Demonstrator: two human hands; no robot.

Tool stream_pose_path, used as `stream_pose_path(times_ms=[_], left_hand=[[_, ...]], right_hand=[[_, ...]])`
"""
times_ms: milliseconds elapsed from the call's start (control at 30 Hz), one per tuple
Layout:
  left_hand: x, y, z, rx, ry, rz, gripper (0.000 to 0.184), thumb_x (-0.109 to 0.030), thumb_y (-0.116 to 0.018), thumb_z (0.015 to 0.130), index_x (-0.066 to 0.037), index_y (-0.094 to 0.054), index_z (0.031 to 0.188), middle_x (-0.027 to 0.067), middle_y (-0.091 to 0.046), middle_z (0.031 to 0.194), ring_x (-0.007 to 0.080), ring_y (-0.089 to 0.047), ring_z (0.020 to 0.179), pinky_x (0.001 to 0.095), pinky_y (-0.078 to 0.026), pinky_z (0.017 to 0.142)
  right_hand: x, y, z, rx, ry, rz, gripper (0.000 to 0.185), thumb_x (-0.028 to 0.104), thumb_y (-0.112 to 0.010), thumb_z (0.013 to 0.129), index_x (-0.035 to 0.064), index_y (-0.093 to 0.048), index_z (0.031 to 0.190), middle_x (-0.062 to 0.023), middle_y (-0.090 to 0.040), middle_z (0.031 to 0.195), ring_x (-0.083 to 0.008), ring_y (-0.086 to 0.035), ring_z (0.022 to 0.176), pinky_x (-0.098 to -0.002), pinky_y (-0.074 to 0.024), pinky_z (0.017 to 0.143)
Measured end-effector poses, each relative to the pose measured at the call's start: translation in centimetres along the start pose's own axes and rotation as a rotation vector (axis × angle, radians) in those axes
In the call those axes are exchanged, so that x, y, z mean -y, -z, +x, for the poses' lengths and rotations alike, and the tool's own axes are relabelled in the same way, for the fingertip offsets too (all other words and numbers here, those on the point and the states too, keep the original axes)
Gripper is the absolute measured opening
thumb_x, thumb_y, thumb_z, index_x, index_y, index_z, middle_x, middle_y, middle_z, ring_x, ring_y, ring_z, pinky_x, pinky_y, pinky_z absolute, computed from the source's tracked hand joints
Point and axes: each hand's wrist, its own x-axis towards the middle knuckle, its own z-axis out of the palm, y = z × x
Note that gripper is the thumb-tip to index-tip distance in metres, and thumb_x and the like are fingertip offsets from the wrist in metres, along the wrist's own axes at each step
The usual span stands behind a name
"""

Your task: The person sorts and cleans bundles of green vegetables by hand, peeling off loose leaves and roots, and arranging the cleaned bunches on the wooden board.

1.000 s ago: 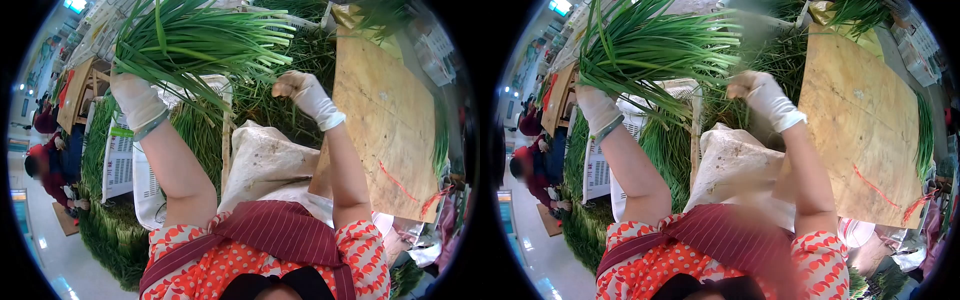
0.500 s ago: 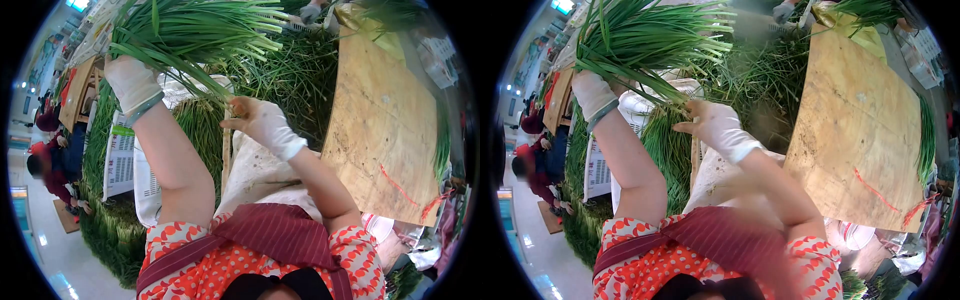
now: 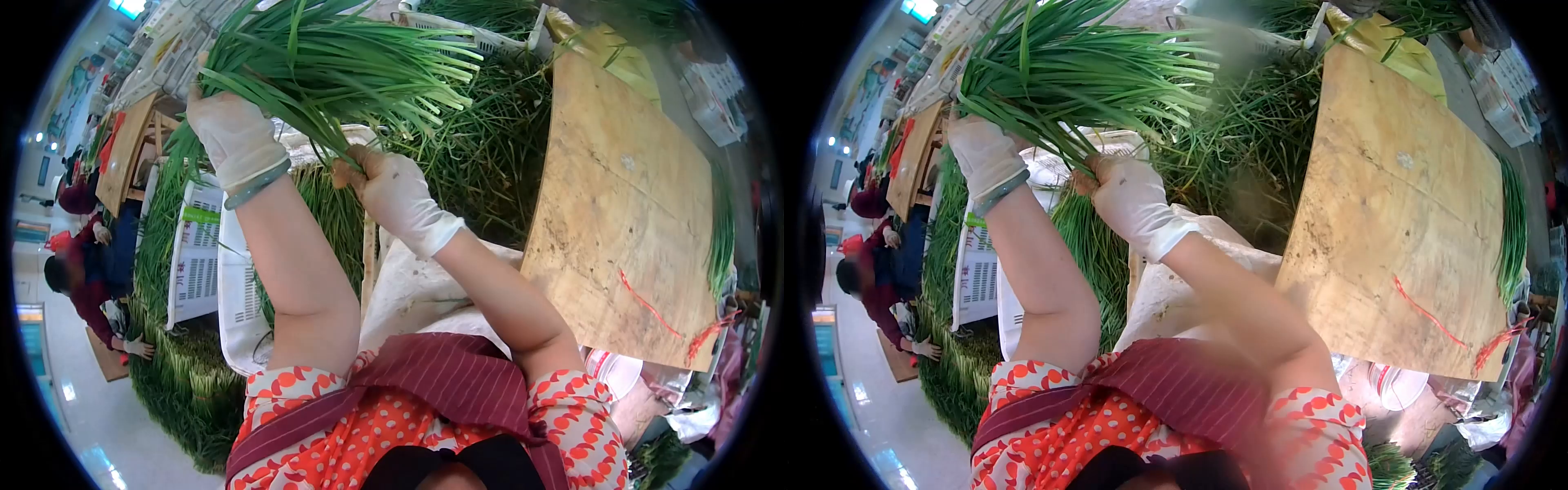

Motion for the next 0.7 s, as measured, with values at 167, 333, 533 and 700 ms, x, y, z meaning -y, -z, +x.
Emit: stream_pose_path(times_ms=[167, 333, 533, 700], left_hand=[[-0.5, 0.0, 0.3, 0.128, -0.1, 0.355, 0.045, -0.037, -0.028, 0.091, -0.005, -0.049, 0.115, 0.0143, -0.05, 0.119, 0.0242, -0.048, 0.103, 0.0382, -0.041, 0.085], [-1.0, -5.3, -4.1, -0.061, -0.082, 0.405, 0.044, -0.038, -0.027, 0.091, -0.007, -0.05, 0.113, 0.0153, -0.054, 0.112, 0.0269, -0.051, 0.097, 0.0391, -0.043, 0.08], [-3.0, -5.1, -3.1, -0.119, -0.479, 1.002, 0.027, -0.024, -0.041, 0.084, -0.006, -0.055, 0.097, 0.0129, -0.058, 0.092, 0.0248, -0.056, 0.077, 0.0366, -0.046, 0.066], [-4.1, -4.8, -2.0, -0.149, -0.598, 1.4, 0.01, -0.01, -0.054, 0.077, -0.004, -0.06, 0.082, 0.0104, -0.062, 0.075, 0.0221, -0.06, 0.063, 0.0335, -0.048, 0.053]], right_hand=[[1.1, 4.4, -1.8, 0.171, 0.02, 0.051, 0.024, 0.028, -0.05, 0.088, 0.0073, -0.062, 0.087, -0.0117, -0.062, 0.068, -0.0291, -0.061, 0.066, -0.0354, -0.0462, 0.061], [-1.3, 8.1, -4.6, 0.538, -0.083, -0.188, 0.027, 0.031, -0.05, 0.086, 0.0072, -0.063, 0.09, -0.0131, -0.063, 0.074, -0.03, -0.061, 0.072, -0.0367, -0.0468, 0.067], [-9.8, 13.0, -2.3, 0.339, -0.439, -0.571, 0.03, 0.026, -0.057, 0.081, 0.0074, -0.06, 0.105, -0.015, -0.064, 0.09, -0.0282, -0.061, 0.084, -0.0346, -0.0464, 0.078], [-11.6, 12.2, -0.9, -0.072, -0.115, -0.8, 0.069, 0.027, -0.069, 0.073, 0.0116, -0.039, 0.132, -0.017, -0.051, 0.121, -0.0296, -0.055, 0.103, -0.0374, -0.0447, 0.085]])
